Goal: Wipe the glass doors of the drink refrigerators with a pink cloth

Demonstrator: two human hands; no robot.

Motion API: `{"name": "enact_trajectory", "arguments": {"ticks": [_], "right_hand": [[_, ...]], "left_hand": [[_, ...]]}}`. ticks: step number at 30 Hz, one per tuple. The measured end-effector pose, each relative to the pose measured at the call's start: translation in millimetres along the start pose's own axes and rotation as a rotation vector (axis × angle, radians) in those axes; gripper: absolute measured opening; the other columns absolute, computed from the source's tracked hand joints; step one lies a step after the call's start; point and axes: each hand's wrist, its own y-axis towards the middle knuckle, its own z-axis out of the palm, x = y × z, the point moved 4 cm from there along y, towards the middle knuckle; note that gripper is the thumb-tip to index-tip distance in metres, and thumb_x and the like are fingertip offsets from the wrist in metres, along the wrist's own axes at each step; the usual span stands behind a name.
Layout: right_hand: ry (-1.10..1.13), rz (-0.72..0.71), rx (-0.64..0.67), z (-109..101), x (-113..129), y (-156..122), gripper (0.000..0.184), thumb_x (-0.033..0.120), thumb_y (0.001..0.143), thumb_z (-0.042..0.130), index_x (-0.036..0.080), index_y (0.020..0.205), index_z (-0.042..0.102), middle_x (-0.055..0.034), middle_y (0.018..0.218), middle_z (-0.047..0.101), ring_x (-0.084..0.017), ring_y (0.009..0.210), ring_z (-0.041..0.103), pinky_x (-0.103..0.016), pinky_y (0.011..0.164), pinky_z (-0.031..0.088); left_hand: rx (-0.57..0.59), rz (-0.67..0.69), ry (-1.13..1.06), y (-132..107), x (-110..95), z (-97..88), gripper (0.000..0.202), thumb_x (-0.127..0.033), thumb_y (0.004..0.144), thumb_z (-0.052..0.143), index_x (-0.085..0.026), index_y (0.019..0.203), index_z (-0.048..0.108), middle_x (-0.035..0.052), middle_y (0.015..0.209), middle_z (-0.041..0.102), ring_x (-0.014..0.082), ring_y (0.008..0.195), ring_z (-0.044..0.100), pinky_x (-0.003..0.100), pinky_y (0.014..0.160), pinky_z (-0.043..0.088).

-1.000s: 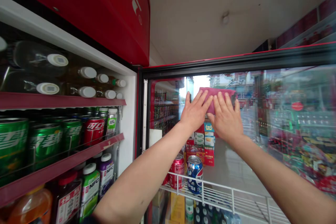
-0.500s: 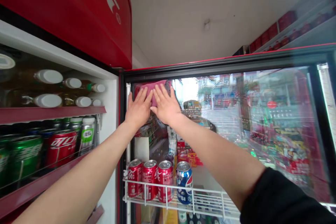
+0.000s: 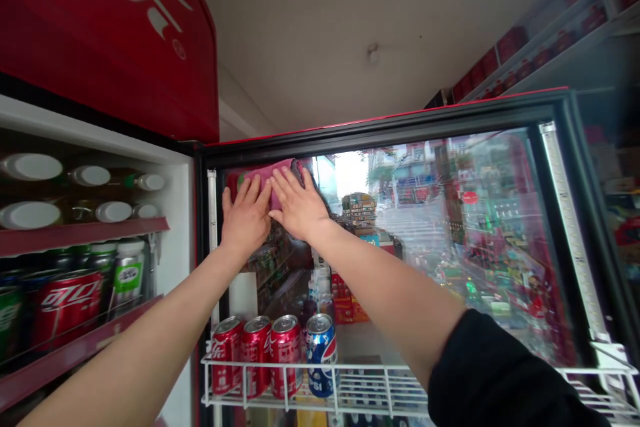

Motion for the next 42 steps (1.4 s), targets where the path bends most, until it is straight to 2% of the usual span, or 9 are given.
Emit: {"name": "enact_trajectory", "arguments": {"ticks": [5,10,18,26,32,37,42], "right_hand": [[-0.081,0.009,-0.003,-24,-43,-30,0.075,0.054,0.113,0.041,0.011,0.174,0.034,-0.0141,0.184,0.022,-0.033,0.173,0.017,-0.068,0.140,0.006],[-0.109,0.034,0.019,-47,-93,-62,0.075,0.051,0.112,0.044,0.012,0.174,0.033,-0.0135,0.184,0.022,-0.035,0.172,0.017,-0.069,0.139,0.007],[-0.199,0.084,0.019,-81,-180,-125,0.074,0.049,0.112,0.044,0.012,0.174,0.033,-0.0130,0.184,0.024,-0.035,0.171,0.022,-0.072,0.138,0.010],[-0.290,0.133,0.037,-123,-256,-186,0.072,0.047,0.112,0.043,0.012,0.174,0.034,-0.0150,0.182,0.028,-0.036,0.170,0.025,-0.070,0.138,0.013],[-0.347,0.174,0.061,-152,-298,-222,0.069,0.045,0.112,0.042,0.009,0.172,0.038,-0.0170,0.181,0.033,-0.036,0.168,0.031,-0.069,0.137,0.015],[-0.382,0.212,0.082,-169,-328,-244,0.068,0.044,0.112,0.041,0.007,0.170,0.041,-0.0195,0.178,0.037,-0.038,0.166,0.035,-0.069,0.137,0.014],[-0.396,0.253,0.080,-183,-354,-267,0.068,0.043,0.113,0.036,0.004,0.168,0.043,-0.0225,0.176,0.040,-0.040,0.162,0.041,-0.069,0.137,0.010]], "left_hand": [[-0.031,0.026,-0.014,18,-52,-5.9,0.070,-0.023,0.100,0.045,-0.017,0.169,0.045,0.0182,0.180,0.037,0.0388,0.168,0.031,0.071,0.134,0.017],[-0.055,0.035,-0.049,38,-111,-13.7,0.066,-0.026,0.103,0.045,-0.018,0.168,0.047,0.0179,0.179,0.039,0.0400,0.165,0.035,0.071,0.133,0.022],[-0.094,0.136,-0.104,70,-208,-23.6,0.063,-0.026,0.104,0.046,-0.018,0.167,0.050,0.0161,0.177,0.043,0.0387,0.163,0.039,0.072,0.134,0.021],[-0.109,0.260,-0.175,100,-300,-28.0,0.063,-0.025,0.106,0.046,-0.015,0.168,0.047,0.0177,0.179,0.039,0.0374,0.170,0.028,0.072,0.136,0.016],[-0.069,0.287,-0.224,116,-363,-32.2,0.066,-0.024,0.107,0.045,-0.014,0.171,0.040,0.0182,0.183,0.031,0.0369,0.171,0.026,0.074,0.136,0.013],[-0.026,0.299,-0.228,128,-407,-39.3,0.065,-0.023,0.107,0.045,-0.014,0.172,0.039,0.0169,0.183,0.031,0.0364,0.171,0.025,0.073,0.136,0.013],[-0.042,0.331,-0.244,139,-447,-41.2,0.064,-0.024,0.108,0.041,-0.015,0.171,0.041,0.0156,0.183,0.031,0.0362,0.170,0.025,0.071,0.137,0.013]]}}
